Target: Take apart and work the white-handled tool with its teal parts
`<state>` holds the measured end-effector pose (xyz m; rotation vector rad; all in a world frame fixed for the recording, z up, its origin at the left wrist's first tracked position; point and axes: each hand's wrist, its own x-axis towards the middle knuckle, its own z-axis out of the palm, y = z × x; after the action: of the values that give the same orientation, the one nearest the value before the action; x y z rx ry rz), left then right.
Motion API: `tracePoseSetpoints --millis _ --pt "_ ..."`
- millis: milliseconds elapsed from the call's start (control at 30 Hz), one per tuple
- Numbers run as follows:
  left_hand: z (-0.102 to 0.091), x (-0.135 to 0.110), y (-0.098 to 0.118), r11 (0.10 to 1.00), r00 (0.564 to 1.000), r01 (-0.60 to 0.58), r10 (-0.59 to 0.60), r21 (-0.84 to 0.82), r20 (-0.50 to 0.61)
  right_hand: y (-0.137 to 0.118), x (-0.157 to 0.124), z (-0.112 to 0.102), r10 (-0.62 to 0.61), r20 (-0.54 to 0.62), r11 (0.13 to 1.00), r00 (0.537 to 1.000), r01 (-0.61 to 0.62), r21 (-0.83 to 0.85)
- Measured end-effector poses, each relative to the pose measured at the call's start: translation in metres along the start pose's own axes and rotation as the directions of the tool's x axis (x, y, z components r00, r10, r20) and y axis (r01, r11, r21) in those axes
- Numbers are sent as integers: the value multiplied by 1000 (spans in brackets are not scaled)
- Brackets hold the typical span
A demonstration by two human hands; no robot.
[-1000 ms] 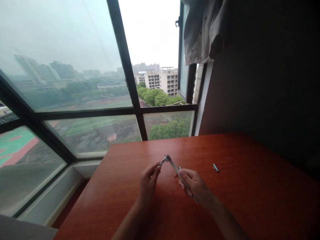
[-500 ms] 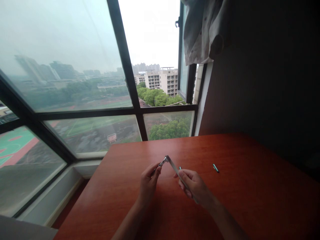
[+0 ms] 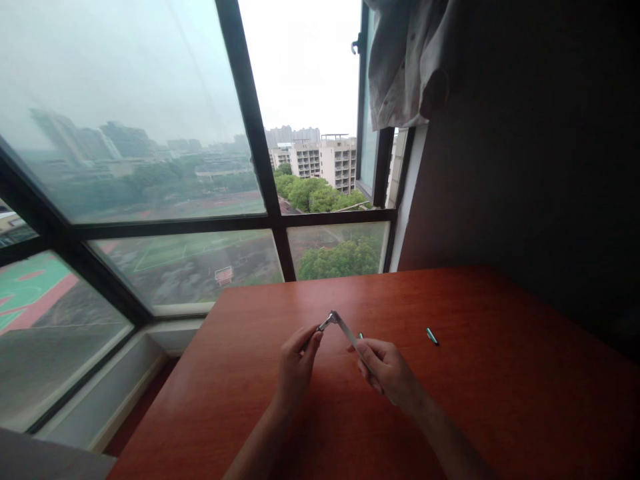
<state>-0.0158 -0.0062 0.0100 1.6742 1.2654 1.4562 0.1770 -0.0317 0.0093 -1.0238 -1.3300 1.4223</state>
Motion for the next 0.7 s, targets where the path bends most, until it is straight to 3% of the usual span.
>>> tracePoseSetpoints --millis 167,467,700 --pt "2 -1 4 1000 997 -10 10 -2 79 1 1 -1 -2 -27 1000 1000 2 -8" --pt "-2 2 -3 999 999 45 -45 -21 -19 0 0 1 -13 -33 998 999 11 -67" --pt "0 0 -3 999 999 31 -31 -8 29 1 0 0 -41 -58 995 997 36 -96"
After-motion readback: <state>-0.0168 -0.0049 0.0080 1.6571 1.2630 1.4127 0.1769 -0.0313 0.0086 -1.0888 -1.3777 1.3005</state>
